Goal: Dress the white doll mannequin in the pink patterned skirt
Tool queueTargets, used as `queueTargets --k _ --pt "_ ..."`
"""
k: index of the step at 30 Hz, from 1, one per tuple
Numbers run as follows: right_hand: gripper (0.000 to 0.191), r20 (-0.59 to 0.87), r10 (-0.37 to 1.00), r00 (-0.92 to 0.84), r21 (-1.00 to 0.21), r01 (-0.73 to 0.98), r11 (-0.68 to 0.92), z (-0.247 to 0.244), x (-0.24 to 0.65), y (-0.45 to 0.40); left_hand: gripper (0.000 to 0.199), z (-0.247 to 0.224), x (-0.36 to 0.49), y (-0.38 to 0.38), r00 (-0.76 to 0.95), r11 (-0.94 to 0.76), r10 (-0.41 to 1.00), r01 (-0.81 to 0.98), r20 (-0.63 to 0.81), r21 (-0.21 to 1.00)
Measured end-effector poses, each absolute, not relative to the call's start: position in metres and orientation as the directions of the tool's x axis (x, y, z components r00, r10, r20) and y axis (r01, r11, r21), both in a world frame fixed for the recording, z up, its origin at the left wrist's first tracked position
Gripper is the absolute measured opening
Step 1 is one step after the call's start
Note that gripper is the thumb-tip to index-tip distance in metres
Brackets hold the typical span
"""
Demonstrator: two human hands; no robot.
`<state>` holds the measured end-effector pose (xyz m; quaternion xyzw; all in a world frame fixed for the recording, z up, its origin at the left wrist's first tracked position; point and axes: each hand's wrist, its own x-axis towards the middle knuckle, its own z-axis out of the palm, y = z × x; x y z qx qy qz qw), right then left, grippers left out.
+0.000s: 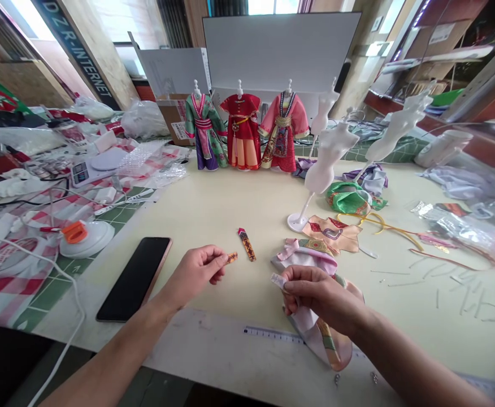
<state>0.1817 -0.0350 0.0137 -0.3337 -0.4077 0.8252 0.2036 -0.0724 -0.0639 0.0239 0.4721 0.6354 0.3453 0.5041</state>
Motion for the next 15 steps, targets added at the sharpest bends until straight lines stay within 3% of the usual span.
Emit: queueTargets --k 8,12,15 --pt "0.014 -0.404 0.636 -0.658 -0.832 -0.025 -0.555 0.012 0.182 -0.037 0.033 0.015 -0.086 -0.030 -0.136 0.294 0.949 0.073 -0.283 0.953" --pt "0.014 -0.425 0.636 -0.644 -0.830 -0.003 -0.558 0.013 0.181 -0.039 0.032 0.014 -0.088 -0.026 -0.091 0.342 0.939 0.132 -0.333 0.930" --pt "0.016 -0.434 0.644 -0.629 -0.828 -0.003 -0.561 0.012 0.182 -0.039 0.027 0.023 -0.090 -0.029 0.041 0.346 0.931 0.218 -0.363 0.912"
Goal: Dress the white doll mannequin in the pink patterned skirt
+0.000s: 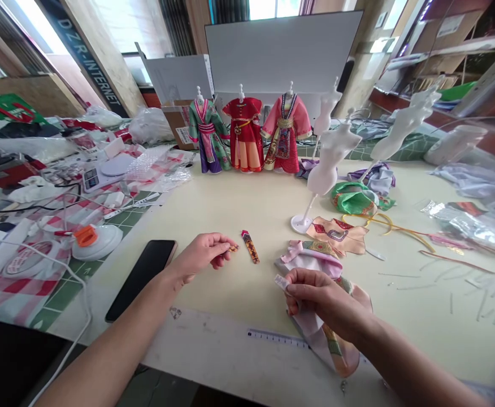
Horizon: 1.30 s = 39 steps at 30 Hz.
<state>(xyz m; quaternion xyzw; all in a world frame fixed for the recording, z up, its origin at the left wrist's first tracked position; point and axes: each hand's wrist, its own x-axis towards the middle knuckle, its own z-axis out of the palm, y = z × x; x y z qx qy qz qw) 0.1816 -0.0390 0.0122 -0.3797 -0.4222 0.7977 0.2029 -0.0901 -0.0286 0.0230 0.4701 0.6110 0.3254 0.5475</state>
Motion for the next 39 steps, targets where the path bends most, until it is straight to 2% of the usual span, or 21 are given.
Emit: queueTargets --k 3,5,8,11,18,22,25,28,33,39 --pt "0.016 -0.434 0.643 -0.631 -0.827 -0.004 -0.562 0.011 0.182 -0.038 0.027 0.037 -0.091 -0.028 0.260 0.269 0.896 0.328 -0.360 0.906" --pt "0.015 -0.437 0.644 -0.628 -0.826 -0.002 -0.563 0.009 0.182 -0.038 0.028 0.042 -0.092 -0.023 0.365 0.166 0.860 0.461 -0.357 0.872" --pt "0.016 -0.437 0.651 -0.621 -0.834 0.008 -0.552 0.008 0.183 -0.038 0.027 0.039 -0.095 -0.009 0.370 -0.044 0.857 0.746 -0.358 0.664" --pt "0.016 -0.429 0.651 -0.626 -0.841 0.014 -0.541 0.007 0.182 -0.038 0.027 0.033 -0.097 0.005 0.318 -0.132 0.895 0.857 -0.311 0.498" --pt "0.018 -0.446 0.653 -0.612 -0.834 0.020 -0.551 0.008 0.179 -0.038 0.044 0.035 -0.091 0.015 0.358 -0.278 0.921 0.879 -0.152 0.387" --pt "0.017 -0.441 0.654 -0.615 -0.832 0.006 -0.555 0.008 0.179 -0.039 0.038 0.033 -0.092 0.015 0.363 -0.346 0.932 0.877 0.010 0.333" --pt "0.018 -0.451 0.650 -0.612 -0.830 0.018 -0.558 0.009 0.178 -0.040 0.031 0.027 -0.092 0.017 0.416 -0.418 0.906 0.841 0.082 0.344" --pt "0.018 -0.463 0.652 -0.601 -0.833 0.042 -0.552 0.011 0.177 -0.039 0.032 0.022 -0.091 0.019 0.488 -0.479 0.870 0.803 0.070 0.354" --pt "0.020 -0.471 0.645 -0.601 -0.828 0.048 -0.559 0.009 0.177 -0.039 0.043 0.020 -0.090 0.019 0.606 -0.557 0.794 0.757 -0.047 0.343" --pt "0.019 -0.469 0.643 -0.605 -0.812 0.009 -0.583 0.007 0.177 -0.039 0.020 0.016 -0.097 0.006 0.389 -0.358 0.919 0.887 -0.055 0.292"
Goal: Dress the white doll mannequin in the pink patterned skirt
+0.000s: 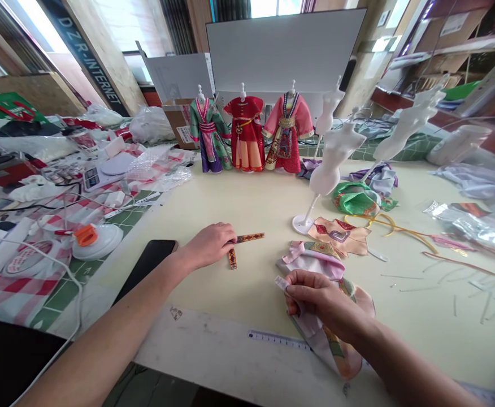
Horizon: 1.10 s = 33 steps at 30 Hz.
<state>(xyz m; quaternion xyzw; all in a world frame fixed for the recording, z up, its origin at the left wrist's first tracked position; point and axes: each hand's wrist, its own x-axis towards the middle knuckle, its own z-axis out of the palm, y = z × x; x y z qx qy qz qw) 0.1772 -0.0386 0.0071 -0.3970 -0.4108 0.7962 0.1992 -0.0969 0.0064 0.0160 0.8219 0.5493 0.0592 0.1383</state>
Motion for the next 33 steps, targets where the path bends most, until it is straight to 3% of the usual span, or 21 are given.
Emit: queueTargets --k 8,14,21,27,30,33 --pt "0.015 -0.458 0.640 -0.617 -0.815 0.004 -0.580 0.006 0.178 -0.039 0.025 0.018 -0.119 -0.043 -0.074 0.074 0.997 0.985 -0.005 0.159" --pt "0.016 -0.465 0.640 -0.612 -0.809 0.001 -0.588 0.005 0.178 -0.038 0.017 0.014 -0.119 -0.058 0.217 -0.231 0.972 0.955 0.095 0.187" --pt "0.016 -0.455 0.637 -0.622 -0.803 -0.022 -0.596 0.003 0.178 -0.038 0.019 -0.008 -0.085 -0.038 0.010 -0.039 0.969 0.993 0.245 0.116" --pt "0.016 -0.460 0.645 -0.610 -0.806 -0.017 -0.591 0.004 0.177 -0.038 0.020 0.000 -0.097 -0.028 0.066 -0.125 0.943 0.979 0.327 0.163" --pt "0.016 -0.459 0.647 -0.609 -0.811 -0.010 -0.585 0.005 0.178 -0.039 0.031 -0.001 -0.118 -0.027 0.197 -0.259 0.943 0.940 0.267 0.221" --pt "0.015 -0.454 0.649 -0.611 -0.813 -0.013 -0.582 0.006 0.178 -0.039 0.047 -0.006 -0.127 -0.035 0.251 -0.273 0.958 0.944 0.135 0.186"
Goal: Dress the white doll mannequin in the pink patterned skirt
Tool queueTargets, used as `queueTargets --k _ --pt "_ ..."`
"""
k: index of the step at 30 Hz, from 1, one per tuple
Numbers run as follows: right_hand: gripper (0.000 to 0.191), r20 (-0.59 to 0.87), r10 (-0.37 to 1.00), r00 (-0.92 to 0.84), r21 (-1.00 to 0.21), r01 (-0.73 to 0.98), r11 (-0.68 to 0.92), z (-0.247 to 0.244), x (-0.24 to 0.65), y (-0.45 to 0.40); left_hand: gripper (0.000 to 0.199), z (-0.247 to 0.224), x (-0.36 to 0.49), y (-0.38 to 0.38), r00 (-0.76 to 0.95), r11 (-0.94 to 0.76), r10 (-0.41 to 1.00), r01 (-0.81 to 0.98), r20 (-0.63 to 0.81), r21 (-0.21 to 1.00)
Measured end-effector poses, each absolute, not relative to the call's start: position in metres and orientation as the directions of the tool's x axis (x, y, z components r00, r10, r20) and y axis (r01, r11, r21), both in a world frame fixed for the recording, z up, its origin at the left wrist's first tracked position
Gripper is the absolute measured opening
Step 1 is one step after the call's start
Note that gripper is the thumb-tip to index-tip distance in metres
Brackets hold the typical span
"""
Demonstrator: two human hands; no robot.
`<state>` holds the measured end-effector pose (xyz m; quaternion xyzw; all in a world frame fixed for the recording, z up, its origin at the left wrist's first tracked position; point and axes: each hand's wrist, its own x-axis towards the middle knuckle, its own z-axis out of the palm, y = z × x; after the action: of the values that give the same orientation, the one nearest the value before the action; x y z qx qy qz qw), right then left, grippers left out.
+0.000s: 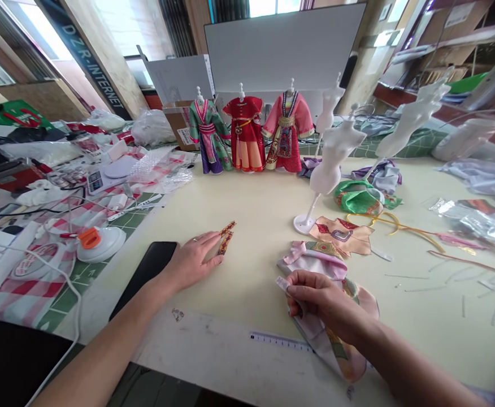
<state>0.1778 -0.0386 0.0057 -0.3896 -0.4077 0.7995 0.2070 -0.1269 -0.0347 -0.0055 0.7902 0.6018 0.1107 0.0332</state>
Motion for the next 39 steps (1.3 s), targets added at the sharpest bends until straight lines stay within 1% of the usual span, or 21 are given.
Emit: queueTargets --k 2,6,8,10,13,17,19,21,25,28,32,35,37,39 --pt "0.016 -0.455 0.652 -0.607 -0.812 -0.017 -0.583 0.005 0.178 -0.038 0.049 -0.007 -0.124 -0.045 0.239 -0.254 0.963 0.959 0.123 0.124" --pt "0.017 -0.456 0.656 -0.601 -0.811 -0.023 -0.585 0.003 0.177 -0.038 0.049 -0.009 -0.110 -0.069 0.205 -0.212 0.960 0.977 0.192 0.013" --pt "0.017 -0.452 0.655 -0.605 -0.811 -0.026 -0.584 0.002 0.177 -0.038 0.050 -0.009 -0.105 -0.077 0.211 -0.211 0.952 0.977 0.224 -0.023" --pt "0.016 -0.447 0.656 -0.608 -0.813 -0.029 -0.581 0.002 0.178 -0.038 0.048 -0.009 -0.103 -0.082 0.230 -0.227 0.949 0.973 0.214 -0.036" --pt "0.015 -0.442 0.655 -0.612 -0.816 -0.029 -0.577 0.002 0.178 -0.038 0.044 -0.007 -0.103 -0.083 0.241 -0.242 0.952 0.970 0.187 -0.016" --pt "0.015 -0.450 0.653 -0.609 -0.809 -0.031 -0.587 0.003 0.177 -0.039 0.038 0.001 -0.108 -0.072 0.190 -0.213 0.937 0.976 0.293 0.049" --pt "0.016 -0.448 0.654 -0.610 -0.805 -0.043 -0.592 0.001 0.177 -0.039 0.035 0.004 -0.110 -0.061 0.176 -0.211 0.935 0.974 0.307 0.085" --pt "0.017 -0.441 0.654 -0.615 -0.805 -0.051 -0.591 0.000 0.177 -0.039 0.032 0.005 -0.109 -0.048 0.199 -0.232 0.940 0.968 0.275 0.093" --pt "0.017 -0.427 0.658 -0.620 -0.814 -0.054 -0.579 -0.003 0.177 -0.039 0.026 0.002 -0.102 -0.031 0.272 -0.287 0.945 0.956 0.183 0.064" --pt "0.018 -0.429 0.664 -0.612 -0.820 -0.044 -0.570 -0.003 0.177 -0.039 0.030 -0.003 -0.101 -0.026 0.300 -0.312 0.939 0.948 0.165 0.053" --pt "0.018 -0.425 0.669 -0.609 -0.827 -0.038 -0.560 -0.001 0.177 -0.039 0.039 -0.010 -0.112 -0.027 0.270 -0.294 0.936 0.953 0.227 0.078" --pt "0.019 -0.429 0.670 -0.606 -0.821 -0.047 -0.569 0.003 0.176 -0.040 0.040 -0.010 -0.116 -0.033 0.267 -0.300 0.930 0.949 0.251 0.100" --pt "0.021 -0.430 0.671 -0.604 -0.815 -0.059 -0.576 0.005 0.176 -0.040 0.038 -0.005 -0.111 -0.042 0.236 -0.282 0.931 0.950 0.277 0.137" --pt "0.021 -0.419 0.675 -0.607 -0.816 -0.073 -0.573 0.006 0.176 -0.041 0.034 0.003 -0.098 -0.054 0.155 -0.233 0.941 0.942 0.300 0.243"
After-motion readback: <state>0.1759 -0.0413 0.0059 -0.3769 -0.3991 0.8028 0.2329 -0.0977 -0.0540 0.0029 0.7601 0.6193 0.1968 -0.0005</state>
